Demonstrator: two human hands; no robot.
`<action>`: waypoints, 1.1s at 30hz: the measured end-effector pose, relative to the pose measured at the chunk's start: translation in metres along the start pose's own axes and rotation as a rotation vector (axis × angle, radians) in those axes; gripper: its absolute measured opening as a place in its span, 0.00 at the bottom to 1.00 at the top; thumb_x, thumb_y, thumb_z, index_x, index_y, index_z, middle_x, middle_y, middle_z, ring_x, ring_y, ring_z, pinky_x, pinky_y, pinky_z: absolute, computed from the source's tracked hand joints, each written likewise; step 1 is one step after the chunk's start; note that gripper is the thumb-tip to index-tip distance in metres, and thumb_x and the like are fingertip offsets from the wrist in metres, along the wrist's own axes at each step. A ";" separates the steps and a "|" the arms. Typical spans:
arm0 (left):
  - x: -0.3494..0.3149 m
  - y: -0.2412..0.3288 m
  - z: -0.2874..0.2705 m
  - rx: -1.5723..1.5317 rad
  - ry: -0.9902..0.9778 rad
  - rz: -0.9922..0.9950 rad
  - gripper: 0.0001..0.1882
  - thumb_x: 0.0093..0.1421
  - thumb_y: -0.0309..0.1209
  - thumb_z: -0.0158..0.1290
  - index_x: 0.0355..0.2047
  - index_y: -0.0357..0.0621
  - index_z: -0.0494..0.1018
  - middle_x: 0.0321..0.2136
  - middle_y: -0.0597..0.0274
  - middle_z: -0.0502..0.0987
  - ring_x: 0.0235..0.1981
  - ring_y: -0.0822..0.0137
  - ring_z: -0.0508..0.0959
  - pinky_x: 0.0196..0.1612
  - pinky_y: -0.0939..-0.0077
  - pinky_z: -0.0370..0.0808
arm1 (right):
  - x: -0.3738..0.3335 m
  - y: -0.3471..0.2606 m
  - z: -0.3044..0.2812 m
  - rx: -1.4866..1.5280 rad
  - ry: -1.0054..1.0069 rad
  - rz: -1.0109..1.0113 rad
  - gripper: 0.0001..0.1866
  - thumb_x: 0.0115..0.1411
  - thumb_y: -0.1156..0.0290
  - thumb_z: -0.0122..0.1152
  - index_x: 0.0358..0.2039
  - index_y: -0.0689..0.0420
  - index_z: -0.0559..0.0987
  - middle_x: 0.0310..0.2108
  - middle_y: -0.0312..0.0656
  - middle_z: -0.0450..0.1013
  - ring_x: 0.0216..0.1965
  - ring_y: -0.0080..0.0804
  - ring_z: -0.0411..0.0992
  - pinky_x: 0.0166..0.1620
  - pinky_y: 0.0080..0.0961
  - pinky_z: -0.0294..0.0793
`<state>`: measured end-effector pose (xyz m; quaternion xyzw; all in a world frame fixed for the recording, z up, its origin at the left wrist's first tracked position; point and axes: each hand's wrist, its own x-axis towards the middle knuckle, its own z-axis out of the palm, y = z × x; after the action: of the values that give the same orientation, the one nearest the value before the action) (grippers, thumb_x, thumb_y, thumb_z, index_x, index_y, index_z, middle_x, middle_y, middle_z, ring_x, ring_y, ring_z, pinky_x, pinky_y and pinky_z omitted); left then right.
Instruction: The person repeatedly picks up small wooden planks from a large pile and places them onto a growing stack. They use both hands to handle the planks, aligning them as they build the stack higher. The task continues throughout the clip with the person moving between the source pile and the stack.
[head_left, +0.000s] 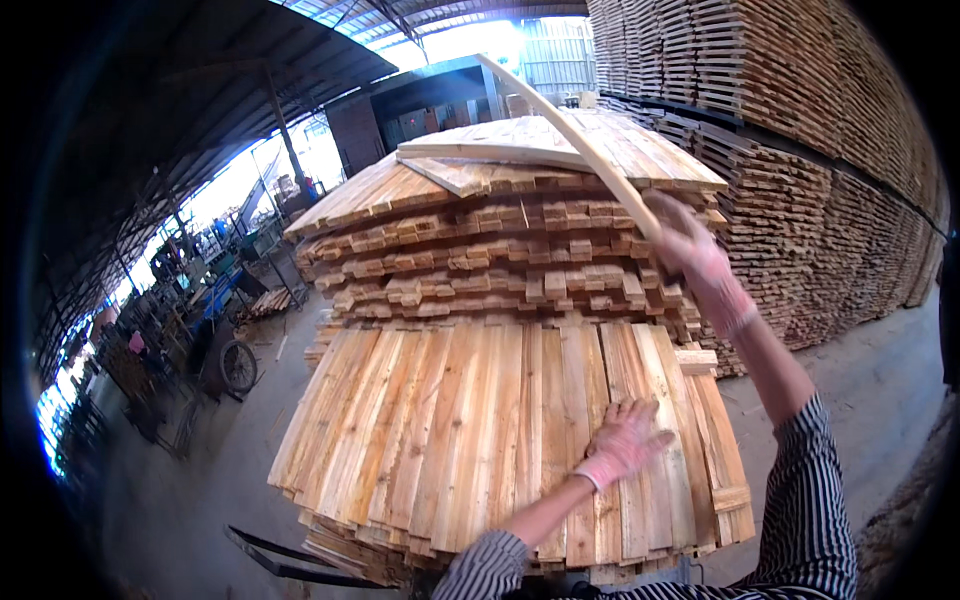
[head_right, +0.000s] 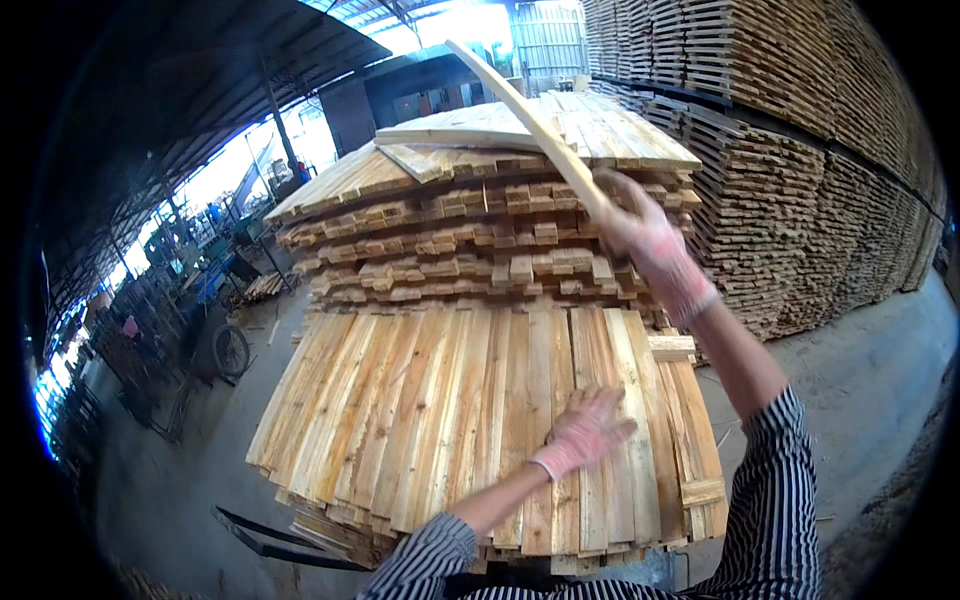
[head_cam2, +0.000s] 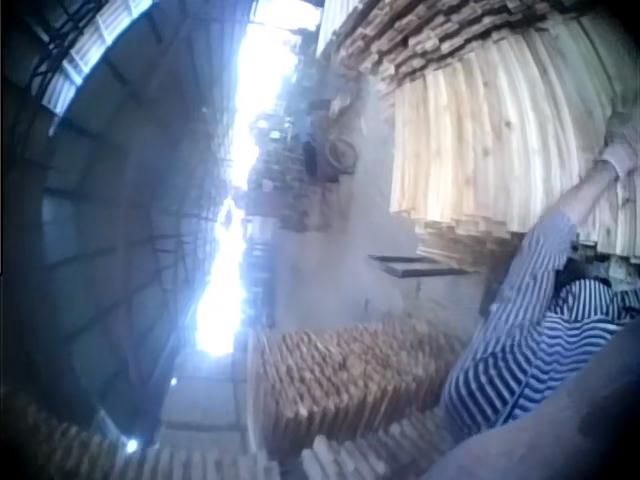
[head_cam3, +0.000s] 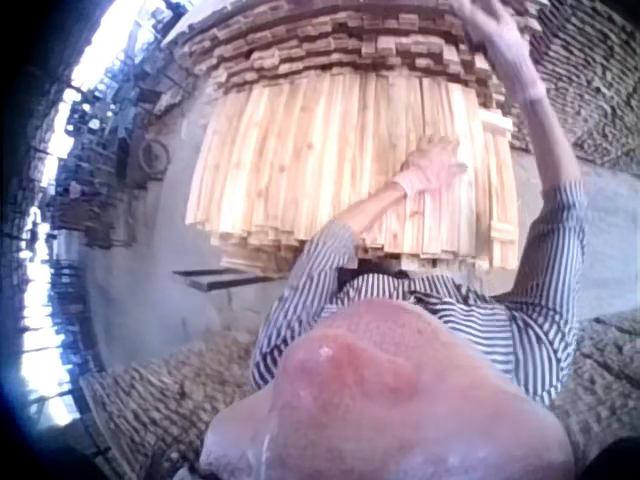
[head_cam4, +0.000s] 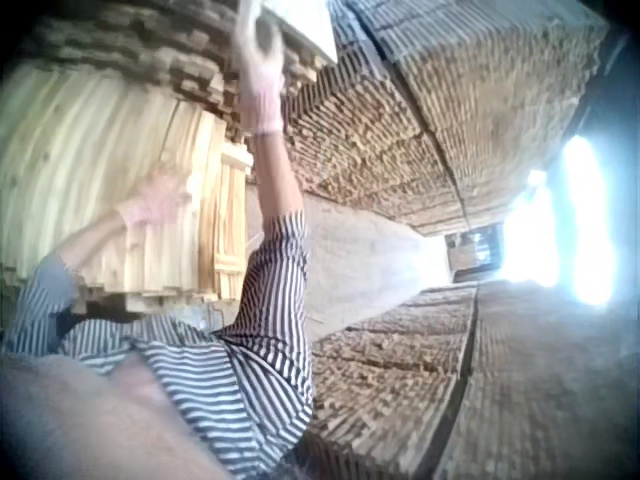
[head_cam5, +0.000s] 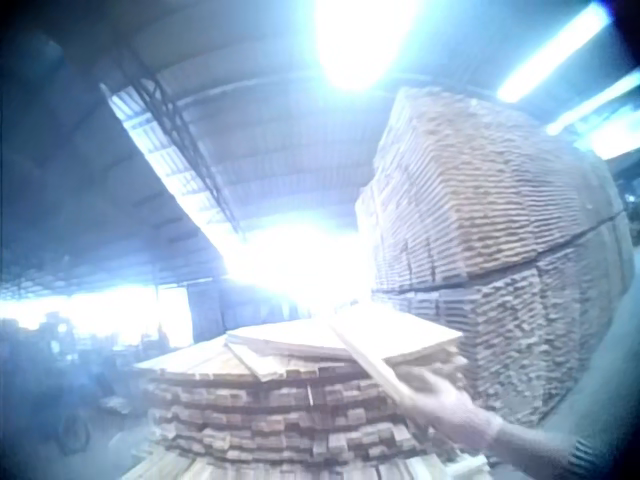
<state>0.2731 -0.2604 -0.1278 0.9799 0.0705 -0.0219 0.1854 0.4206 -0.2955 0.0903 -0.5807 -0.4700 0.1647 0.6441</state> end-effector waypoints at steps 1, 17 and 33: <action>-0.004 -0.003 -0.012 -0.129 0.049 0.010 0.39 0.69 0.57 0.39 0.68 0.41 0.52 0.67 0.46 0.51 0.67 0.51 0.47 0.67 0.57 0.47 | -0.036 -0.001 0.004 0.035 -0.064 0.060 0.50 0.53 0.52 0.70 0.70 0.59 0.58 0.51 0.49 0.70 0.34 0.22 0.69 0.32 0.18 0.73; -0.093 -0.123 -0.111 -2.056 0.985 0.156 0.17 0.65 0.42 0.57 0.51 0.53 0.73 0.33 0.72 0.76 0.27 0.76 0.75 0.27 0.80 0.77 | 0.089 0.007 0.073 -1.079 0.027 -0.370 0.34 0.68 0.43 0.48 0.67 0.51 0.63 0.64 0.57 0.62 0.59 0.54 0.68 0.61 0.56 0.68; -0.152 -0.187 -0.100 -1.924 0.926 -0.062 0.29 0.64 0.31 0.59 0.62 0.42 0.59 0.30 0.60 0.76 0.26 0.67 0.77 0.28 0.73 0.75 | 0.289 0.023 0.075 -1.224 -0.108 0.011 0.46 0.46 0.65 0.73 0.69 0.43 0.67 0.62 0.44 0.71 0.58 0.45 0.71 0.63 0.35 0.69</action>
<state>0.0974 -0.0710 -0.0919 0.3323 0.1465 0.4127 0.8353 0.5145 -0.0256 0.1811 -0.8385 -0.5080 -0.1025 0.1683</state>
